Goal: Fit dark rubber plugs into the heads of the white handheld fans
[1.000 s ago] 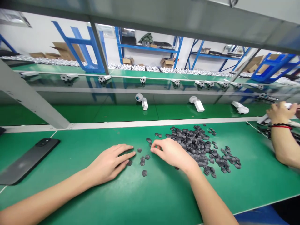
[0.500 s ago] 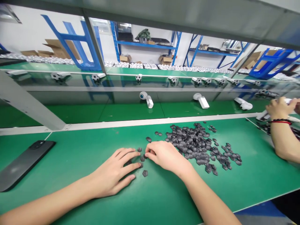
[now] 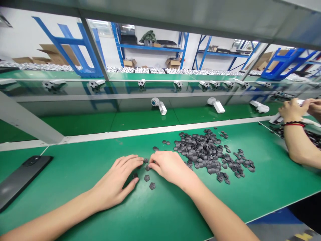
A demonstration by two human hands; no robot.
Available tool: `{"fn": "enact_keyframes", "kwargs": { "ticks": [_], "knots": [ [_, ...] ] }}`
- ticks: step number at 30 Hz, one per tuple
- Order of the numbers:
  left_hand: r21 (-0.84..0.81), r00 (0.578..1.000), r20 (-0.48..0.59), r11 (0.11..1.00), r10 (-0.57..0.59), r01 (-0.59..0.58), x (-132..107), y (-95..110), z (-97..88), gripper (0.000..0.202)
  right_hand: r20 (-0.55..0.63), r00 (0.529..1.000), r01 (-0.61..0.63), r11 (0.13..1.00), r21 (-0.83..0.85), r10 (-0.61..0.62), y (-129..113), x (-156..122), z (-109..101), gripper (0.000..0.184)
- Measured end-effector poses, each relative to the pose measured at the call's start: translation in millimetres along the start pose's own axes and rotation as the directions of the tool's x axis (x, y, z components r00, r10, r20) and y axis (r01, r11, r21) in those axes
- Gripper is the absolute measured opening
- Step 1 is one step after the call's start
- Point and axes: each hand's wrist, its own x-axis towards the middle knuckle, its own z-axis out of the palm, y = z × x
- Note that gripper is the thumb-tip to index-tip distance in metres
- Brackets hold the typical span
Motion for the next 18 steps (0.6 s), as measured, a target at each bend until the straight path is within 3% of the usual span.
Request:
{"fn": "enact_keyframes", "kwargs": {
  "ticks": [4, 7, 10, 18],
  "knots": [
    [-0.023, 0.995, 0.041, 0.995, 0.094, -0.093, -1, 0, -0.7, 0.056, 0.026, 0.998, 0.059, 0.997, 0.041, -0.06, 6, -3, -7, 0.019],
    [-0.035, 0.997, -0.079, 0.999, -0.017, 0.015, -2, -7, 5.6, 0.062, 0.063, 0.994, 0.088, 0.994, 0.063, -0.092, 9, -6, -12, 0.025],
    [-0.072, 0.97, -0.171, 0.985, -0.17, 0.159, -3, -14, 11.0, 0.054, 0.052, 0.997, 0.061, 0.995, 0.078, -0.065, 11, -7, -15, 0.024],
    [-0.145, 0.982, -0.103, 0.979, -0.156, 0.141, -3, -15, 11.3, 0.045, 0.061, 0.997, 0.032, 0.996, 0.078, -0.037, 5, -4, -5, 0.013]
  ]
}}
